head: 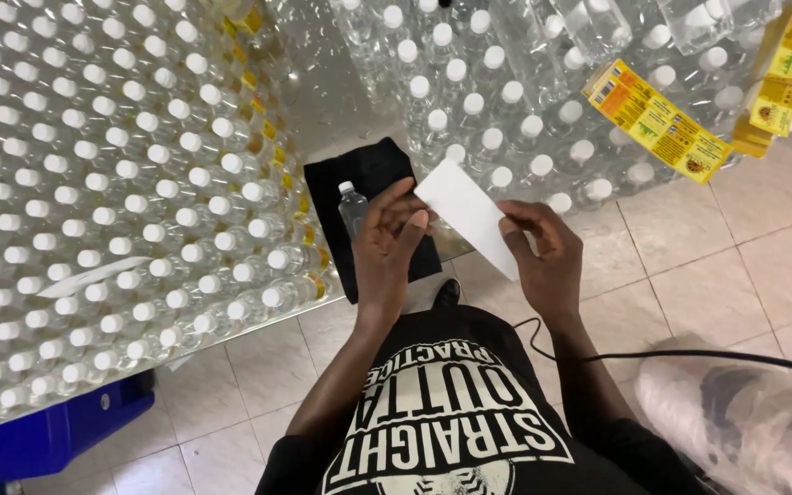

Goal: The person stands in a storage area and repeatedly picks up clear plastic bottles from a large stack. They place each bottle on a black mat, apply a yellow label around its body, and then move the labeled bottle to a separate stack. The process is repeated for several bottles throughout the video.

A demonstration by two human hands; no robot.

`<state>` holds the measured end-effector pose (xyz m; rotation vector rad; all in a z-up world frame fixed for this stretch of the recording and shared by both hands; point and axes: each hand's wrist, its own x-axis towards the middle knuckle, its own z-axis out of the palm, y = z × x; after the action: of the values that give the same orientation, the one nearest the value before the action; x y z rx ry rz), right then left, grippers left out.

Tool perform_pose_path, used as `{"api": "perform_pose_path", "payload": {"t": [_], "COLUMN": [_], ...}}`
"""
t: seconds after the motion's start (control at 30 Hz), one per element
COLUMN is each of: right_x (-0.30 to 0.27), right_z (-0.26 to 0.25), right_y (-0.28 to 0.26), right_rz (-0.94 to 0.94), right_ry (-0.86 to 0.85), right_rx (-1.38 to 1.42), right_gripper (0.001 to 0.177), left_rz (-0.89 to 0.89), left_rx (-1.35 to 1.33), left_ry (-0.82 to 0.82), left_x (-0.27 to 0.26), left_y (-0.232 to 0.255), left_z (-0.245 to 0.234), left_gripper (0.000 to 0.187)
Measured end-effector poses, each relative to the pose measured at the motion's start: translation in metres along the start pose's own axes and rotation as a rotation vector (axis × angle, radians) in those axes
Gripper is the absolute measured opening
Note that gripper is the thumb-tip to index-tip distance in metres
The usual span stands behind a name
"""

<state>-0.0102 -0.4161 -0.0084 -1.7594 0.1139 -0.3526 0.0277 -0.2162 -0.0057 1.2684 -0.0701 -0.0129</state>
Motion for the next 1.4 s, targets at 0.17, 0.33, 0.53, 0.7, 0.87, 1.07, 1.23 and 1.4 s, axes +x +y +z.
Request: {"api": "perform_pose_path", "payload": {"t": [0.17,0.33,0.53,0.7,0.87,1.07,1.23,1.4], "right_x": [-0.014,-0.013,-0.014,-0.026,-0.029,-0.033,-0.057,-0.039], "right_z": [0.024,0.057,0.099,0.110,0.115,0.102,0.081,0.064], "right_y": [-0.009,-0.017,-0.020,-0.027,-0.018,0.005,0.014,-0.026], "right_rz": [0.006,-0.396,-0.483,-0.133,0.274,0.348,0.437,0.289], "right_ry": [-0.050,0.017,0.035,-0.056,-0.004,0.153,-0.210,-0.214], "right_rx": [-0.042,-0.346,-0.319,-0.099,0.269,0.323,0.053,0.031], "right_gripper": [0.018,0.030,0.039,0.029,0.025,0.013,0.027,0.020], "left_rz": [0.000,-0.084,-0.128,-0.098,-0.097,-0.134,-0.075,-0.046], "left_rx": [0.054,0.152,0.163,0.178,0.135,0.150,0.017,0.102], "left_ry": [0.087,0.029,-0.054,-0.086,-0.090,-0.028,0.183,0.068], "left_x": [0.000,-0.002,-0.007,-0.008,-0.015,-0.008,0.009,0.004], "left_y": [-0.002,-0.009,-0.007,0.001,-0.014,-0.009,0.007,0.004], "left_z": [-0.022,-0.044,-0.059,-0.071,-0.080,-0.089,-0.098,-0.093], "left_gripper": [0.040,0.032,0.030,0.021,0.019,0.019,0.022,0.022]}}
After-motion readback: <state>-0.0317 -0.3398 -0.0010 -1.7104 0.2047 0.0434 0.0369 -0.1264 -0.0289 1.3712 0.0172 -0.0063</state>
